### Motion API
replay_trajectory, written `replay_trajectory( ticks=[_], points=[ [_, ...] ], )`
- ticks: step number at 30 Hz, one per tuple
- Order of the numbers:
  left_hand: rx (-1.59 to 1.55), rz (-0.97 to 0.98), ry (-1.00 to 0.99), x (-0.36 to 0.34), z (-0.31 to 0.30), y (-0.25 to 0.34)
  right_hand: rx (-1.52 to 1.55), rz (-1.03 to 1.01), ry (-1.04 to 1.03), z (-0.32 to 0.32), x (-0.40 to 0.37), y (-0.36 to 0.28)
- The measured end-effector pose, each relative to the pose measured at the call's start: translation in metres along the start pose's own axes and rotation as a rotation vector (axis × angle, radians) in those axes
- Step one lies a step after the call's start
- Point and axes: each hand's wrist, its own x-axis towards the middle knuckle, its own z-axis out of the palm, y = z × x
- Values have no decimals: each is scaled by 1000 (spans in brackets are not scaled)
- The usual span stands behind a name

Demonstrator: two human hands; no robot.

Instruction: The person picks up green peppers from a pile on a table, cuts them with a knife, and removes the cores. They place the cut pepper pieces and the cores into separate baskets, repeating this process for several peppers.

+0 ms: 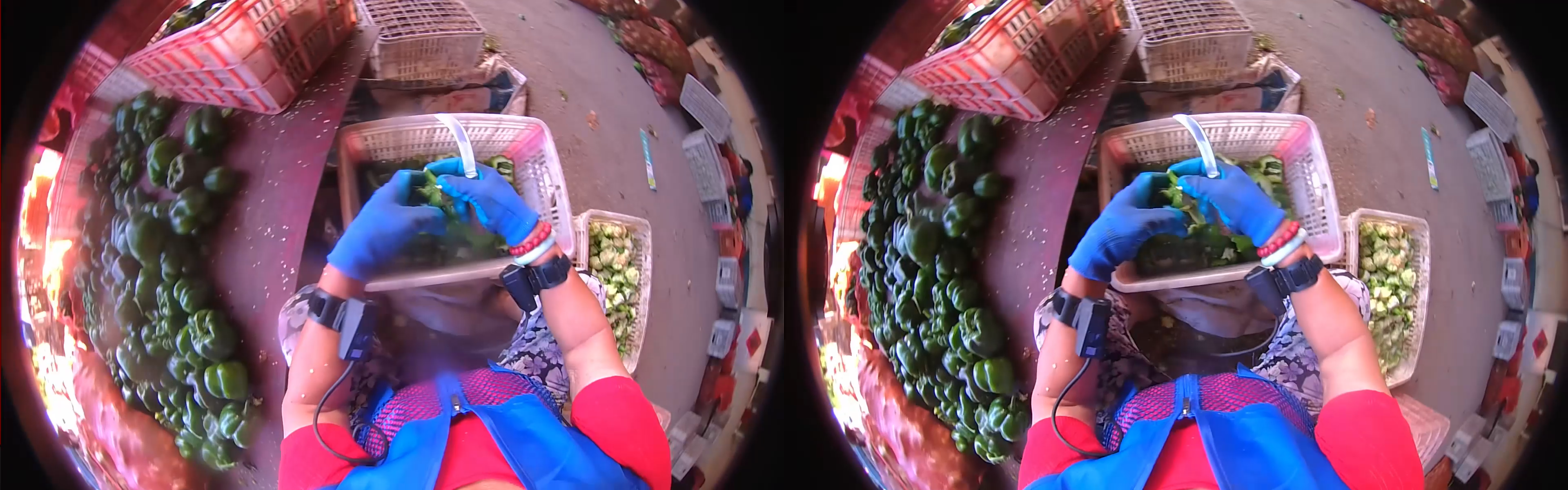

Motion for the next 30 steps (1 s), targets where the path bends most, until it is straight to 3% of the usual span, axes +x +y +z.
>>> replay_trajectory(
  ticks=[1, 5, 8, 11, 14, 18, 20, 25, 28, 30],
  points=[
    [-180, -89, -3, -1, 1, 9, 68, 13, -1, 0, 1, 1],
    [-293, -119, 34, 7, -4, 3, 82, -41, 9, 4, -4, 3],
    [-157, -49, 54, 8, -3, -4, -78, 7, 90, 4, 1, 8],
    [-54, -44, 97, 8, 3, -7, -4, -147, 106, 18, -4, 9],
    [-82, -28, 127, 11, 6, -7, 93, -94, 164, 21, -4, 7],
    [-66, 13, 118, 13, 10, -13, 97, -197, 130, 26, -4, 8],
    [-106, -76, 28, 8, 10, -2, 243, -132, 26, 20, -4, 6],
    [-49, -38, -51, 2, 6, 5, 531, 30, -135, 12, -13, 4],
    [-160, -60, -29, 4, 13, 8, 498, -23, -142, 15, -12, 7],
    [-165, -46, 20, 5, 19, 5, 324, -163, 15, 21, -6, 12]
  ],
)
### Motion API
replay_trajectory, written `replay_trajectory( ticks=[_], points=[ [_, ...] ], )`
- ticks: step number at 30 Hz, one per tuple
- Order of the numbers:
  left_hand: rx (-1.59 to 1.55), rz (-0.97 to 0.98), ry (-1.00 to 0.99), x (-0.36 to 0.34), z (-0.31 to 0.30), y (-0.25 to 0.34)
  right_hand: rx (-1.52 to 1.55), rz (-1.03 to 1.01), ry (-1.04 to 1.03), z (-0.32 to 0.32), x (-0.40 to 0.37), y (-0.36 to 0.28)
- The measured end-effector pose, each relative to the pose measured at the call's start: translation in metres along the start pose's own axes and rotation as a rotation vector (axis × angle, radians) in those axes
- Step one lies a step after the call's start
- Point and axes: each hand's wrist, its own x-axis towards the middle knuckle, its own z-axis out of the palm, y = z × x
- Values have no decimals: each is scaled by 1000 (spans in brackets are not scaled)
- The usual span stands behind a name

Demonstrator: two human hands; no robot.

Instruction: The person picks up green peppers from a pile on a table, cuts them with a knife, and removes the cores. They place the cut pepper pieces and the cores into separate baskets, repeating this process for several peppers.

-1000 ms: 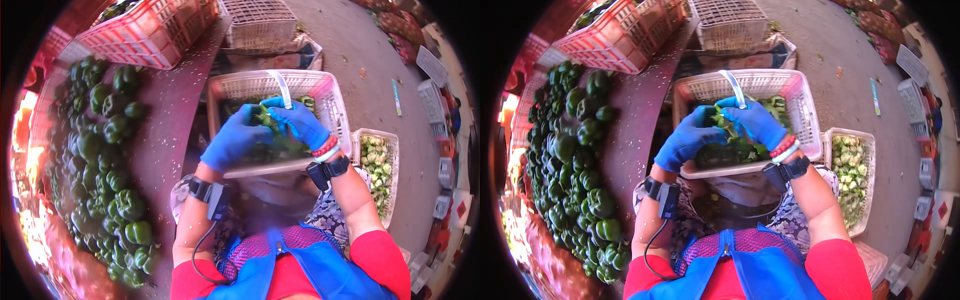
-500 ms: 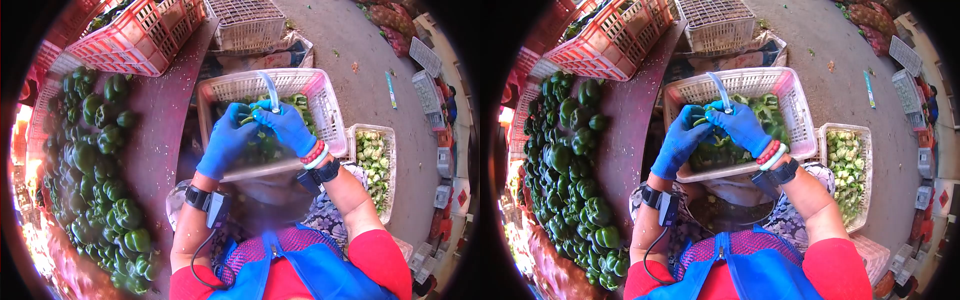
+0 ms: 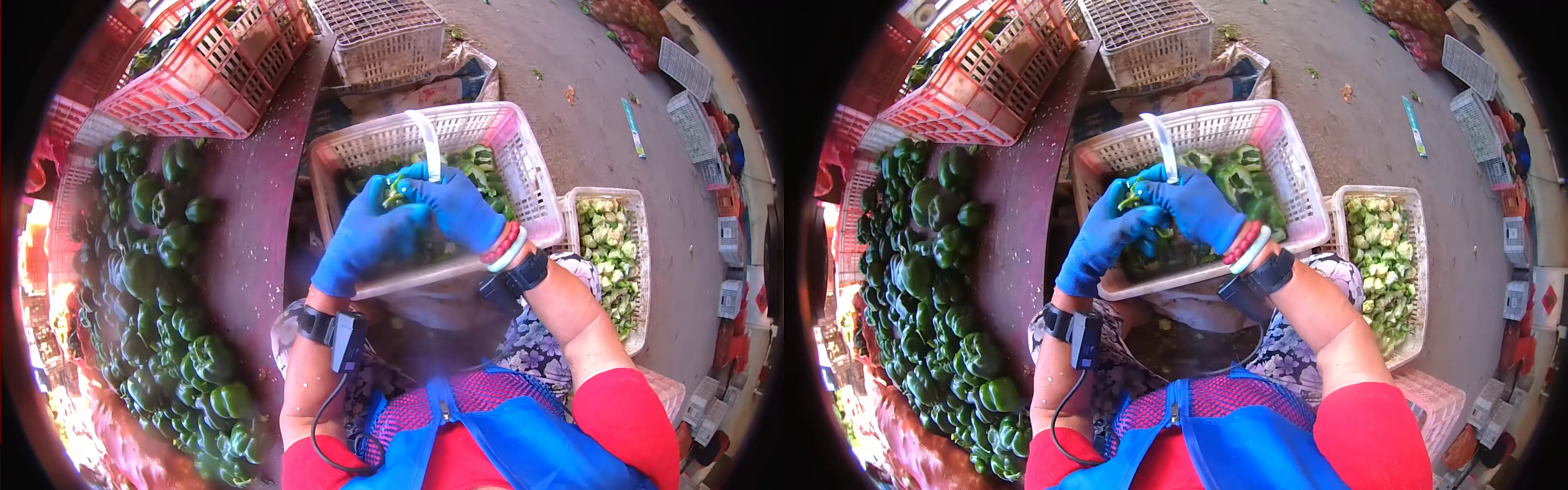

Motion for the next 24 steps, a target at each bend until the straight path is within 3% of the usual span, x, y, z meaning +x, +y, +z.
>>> replay_trajectory(
  ticks=[2, 4, 5, 6, 8, 10, 14, 15, 16, 19, 21, 23, 24],
  points=[
    [110, 49, 55, 3, 1, -10, -152, -118, 99, 2, 3, 8],
    [263, 42, 267, 8, 10, -13, -272, -186, 180, 6, -1, 17],
    [286, 74, 327, 12, 9, -21, -10, -57, 126, 12, -4, 12],
    [309, 105, 387, 15, 9, -28, 55, -5, 121, 14, -6, 7],
    [216, 110, 405, 15, 13, -29, 190, 100, 116, 18, -10, 0],
    [52, 61, 346, 9, 19, -15, 80, 83, 30, 15, -14, -10],
    [526, 159, 220, 16, -6, -35, 27, 89, -32, 9, -15, -8],
    [636, 155, 166, 17, -14, -43, 174, 115, -35, 7, -15, -5],
    [758, 257, 131, 18, -19, -50, 138, 97, -20, 7, -15, -5],
    [941, 815, 153, 27, -22, -56, 107, 9, -39, 6, -9, 1],
    [705, 626, 86, 23, -12, -46, -29, -52, -46, 5, -10, 1],
    [209, 183, -119, 17, -8, -41, -163, -104, -19, 10, -18, -6],
    [-75, -14, -202, 16, -7, -43, -422, -356, 16, 8, -17, -3]
  ],
)
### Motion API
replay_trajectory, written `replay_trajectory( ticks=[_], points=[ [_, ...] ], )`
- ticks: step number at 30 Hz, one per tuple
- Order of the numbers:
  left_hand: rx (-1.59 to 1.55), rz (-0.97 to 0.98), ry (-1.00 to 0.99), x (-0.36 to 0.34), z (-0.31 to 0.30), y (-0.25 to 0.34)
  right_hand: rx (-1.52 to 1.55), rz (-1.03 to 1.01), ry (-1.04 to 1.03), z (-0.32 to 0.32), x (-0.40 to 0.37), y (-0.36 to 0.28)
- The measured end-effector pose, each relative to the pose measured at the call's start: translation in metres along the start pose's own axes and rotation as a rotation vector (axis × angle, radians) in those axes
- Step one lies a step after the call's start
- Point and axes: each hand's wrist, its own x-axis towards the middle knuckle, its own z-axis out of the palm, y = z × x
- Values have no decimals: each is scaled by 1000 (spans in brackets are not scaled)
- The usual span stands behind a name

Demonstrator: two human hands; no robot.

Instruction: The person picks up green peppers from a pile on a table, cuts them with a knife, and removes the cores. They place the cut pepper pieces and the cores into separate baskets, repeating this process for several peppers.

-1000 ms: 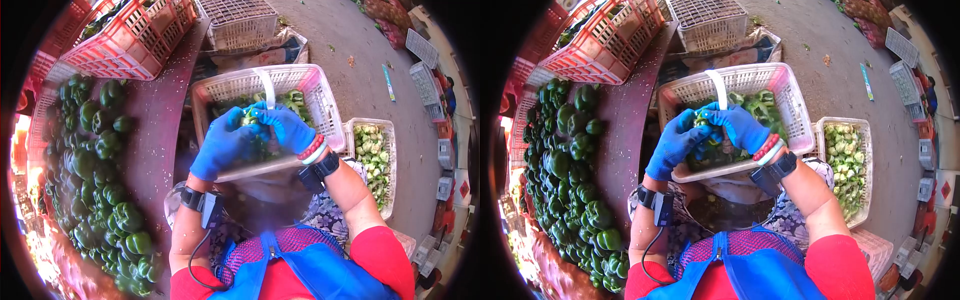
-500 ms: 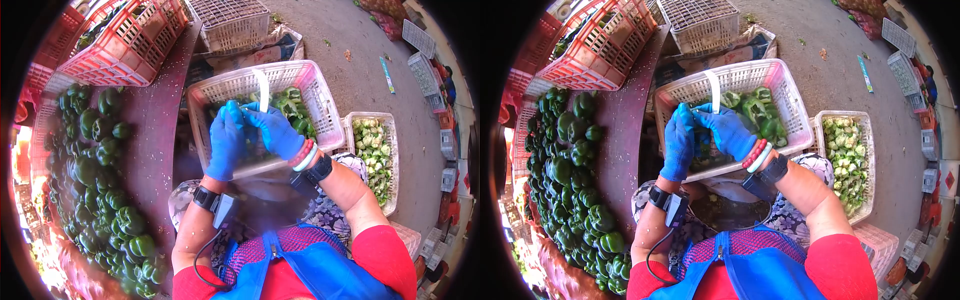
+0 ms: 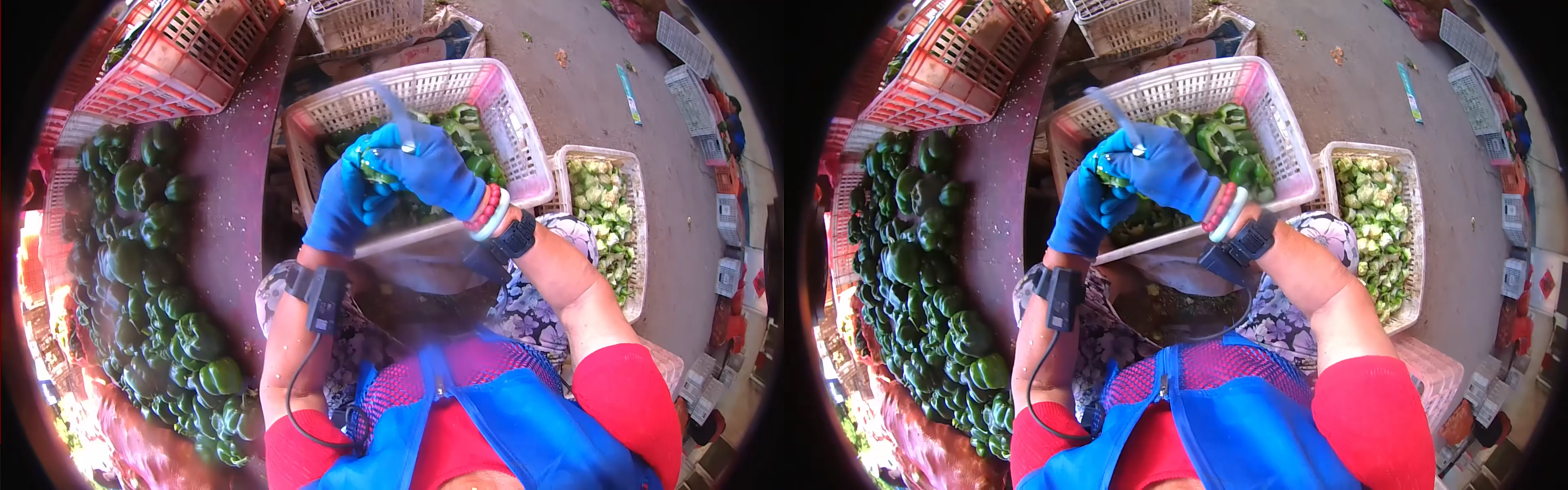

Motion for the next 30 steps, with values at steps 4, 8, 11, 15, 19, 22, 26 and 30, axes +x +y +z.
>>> replay_trajectory(
  ticks=[4, 8, 11, 15, 19, 22, 26, 30],
  points=[
    [-589, -59, -67, 4, 3, -18, -667, -419, 110, -2, -4, -2],
    [56, -9, 267, 2, 14, 13, -195, -80, 191, 9, -3, 8],
    [-14, 1, 485, 9, 22, 17, 212, 213, 121, 7, -4, 11],
    [96, 180, 565, 8, 34, 15, 402, 501, 68, -7, -4, -7],
    [42, 137, 522, 5, 42, 25, 474, 510, 88, -10, -5, 17],
    [-26, 80, 510, 5, 32, 23, 296, 454, 116, -7, -2, -8],
    [0, 43, 531, 3, 27, 24, 352, 396, 54, -2, -3, -10],
    [-23, -142, 469, 1, 40, 45, 197, 384, 34, -6, -3, -3]
  ],
)
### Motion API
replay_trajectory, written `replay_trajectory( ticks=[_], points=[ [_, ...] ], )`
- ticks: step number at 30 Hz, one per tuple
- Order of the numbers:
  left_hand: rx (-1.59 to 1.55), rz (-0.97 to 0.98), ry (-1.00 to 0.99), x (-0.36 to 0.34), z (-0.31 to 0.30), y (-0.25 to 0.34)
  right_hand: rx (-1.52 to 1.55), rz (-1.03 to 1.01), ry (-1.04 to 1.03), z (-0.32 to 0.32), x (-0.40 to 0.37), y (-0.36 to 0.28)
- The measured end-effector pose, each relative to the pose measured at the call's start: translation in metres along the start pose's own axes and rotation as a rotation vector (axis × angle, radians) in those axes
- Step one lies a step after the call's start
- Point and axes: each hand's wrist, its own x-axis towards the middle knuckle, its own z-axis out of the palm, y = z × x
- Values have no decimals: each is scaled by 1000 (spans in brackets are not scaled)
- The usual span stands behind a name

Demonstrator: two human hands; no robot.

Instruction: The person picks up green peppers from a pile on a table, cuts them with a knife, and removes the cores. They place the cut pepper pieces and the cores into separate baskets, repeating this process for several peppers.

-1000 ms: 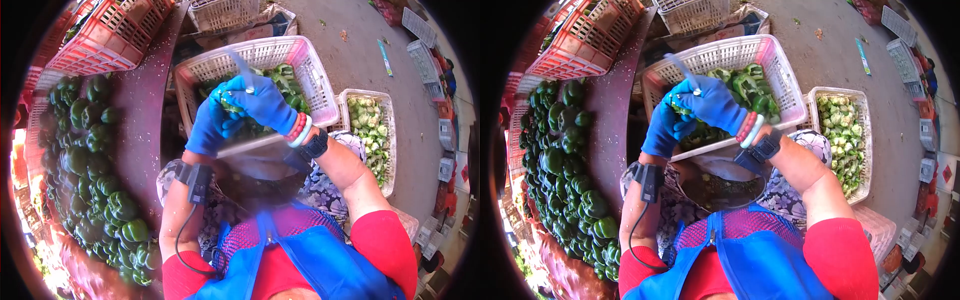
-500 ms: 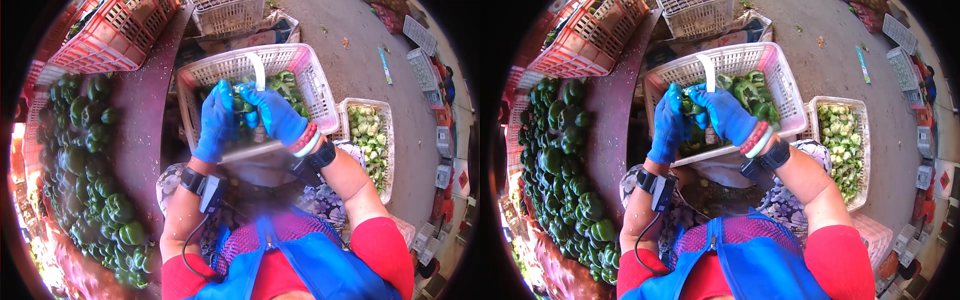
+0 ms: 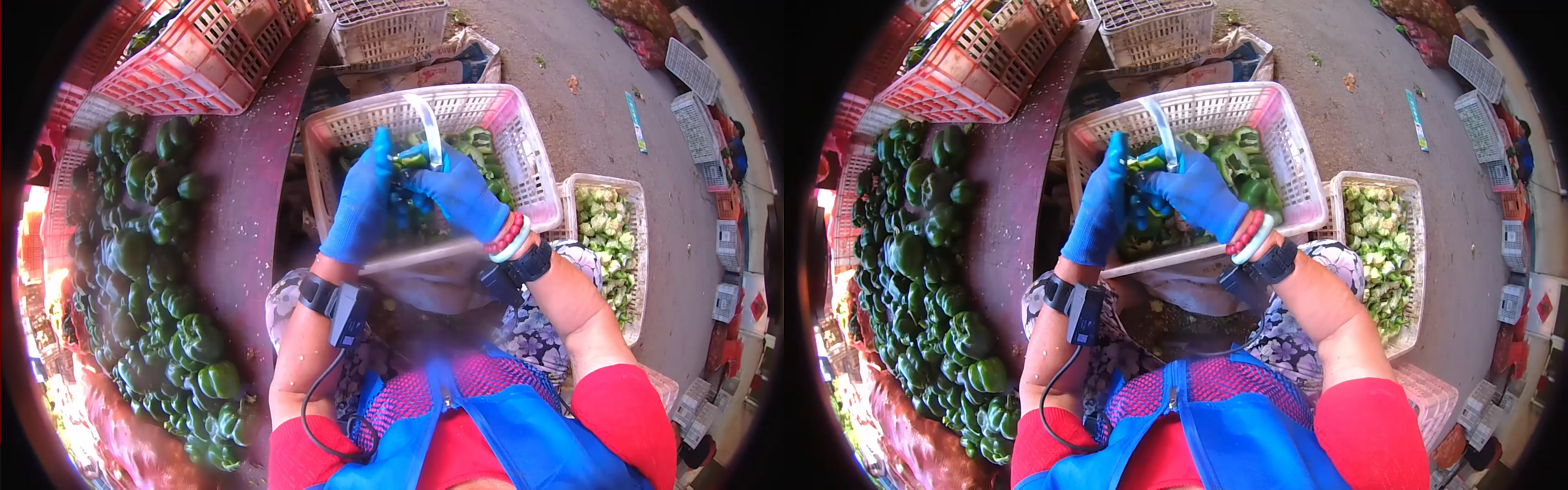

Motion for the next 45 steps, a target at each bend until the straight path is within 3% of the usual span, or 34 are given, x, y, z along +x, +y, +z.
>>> replay_trajectory(
  ticks=[3, 5, 7, 9, 11, 13, 14, 15, 16, 17, 18, 20, 21, 22, 24, 27, 30, 33, 36, 37, 40, 41, 44, 45],
  points=[
    [99, 25, -174, -1, -22, -2, 2, -43, -58, 1, -5, -4],
    [-221, -125, -373, 1, -30, -9, 77, -78, -149, -1, -12, -3],
    [-496, -224, -616, -1, -33, -11, -192, -374, -194, 1, -13, -5],
    [-607, -245, -642, -5, -35, -18, -480, -662, -249, -2, -14, -11],
    [-699, -230, -700, -5, -44, -21, -277, -426, -149, 2, -26, -18],
    [-659, -108, -389, -23, -63, -7, -194, -122, -50, 1, -24, -29],
    [-612, -41, -187, -47, -76, 10, -246, -56, -112, -13, -17, -26],
    [-462, 18, -138, -79, -95, 20, -590, -74, -102, -32, -8, -11],
    [-81, 198, -3, -113, -119, 17, -934, -91, -89, -52, 1, 4],
    [317, 319, 196, -146, -142, 13, -1133, -307, -105, -70, 8, 24],
    [527, 362, 212, -188, -165, 11, -1281, -566, -101, -101, 30, 64],
    [260, -22, 288, -273, -179, 3, -1069, -17, -86, -91, 21, 52],
    [543, -60, 371, -302, -208, -37, -872, 113, -106, -77, 17, 41],
    [514, -457, 382, -330, -203, -37, -680, 249, -121, -65, 13, 34],
    [863, -445, 536, -362, -210, -57, -539, 236, -171, -60, 11, 31],
    [1243, -23, 1030, -337, -223, -42, -331, 225, -167, -51, 6, 21],
    [1767, 27, 1036, -283, -261, -46, -203, 200, -185, -53, 2, 19],
    [1791, -171, 1043, -226, -273, -52, -157, 206, -132, -55, 0, 18],
    [1708, -150, 1053, -197, -265, -47, -165, 183, -120, -42, -9, 11],
    [1770, 51, 1144, -195, -267, -54, -166, 176, -136, -40, -8, 10],
    [1489, 100, 1272, -189, -280, -56, -163, 180, -149, -30, -8, 8],
    [1114, 275, 1294, -195, -260, -43, -171, 186, -143, -23, -9, 4],
    [-89, 386, 685, -188, -254, -28, -46, 168, -250, -15, -9, 7],
    [-207, 297, 572, -189, -232, -12, 11, 195, -312, -7, -10, 2]
  ],
)
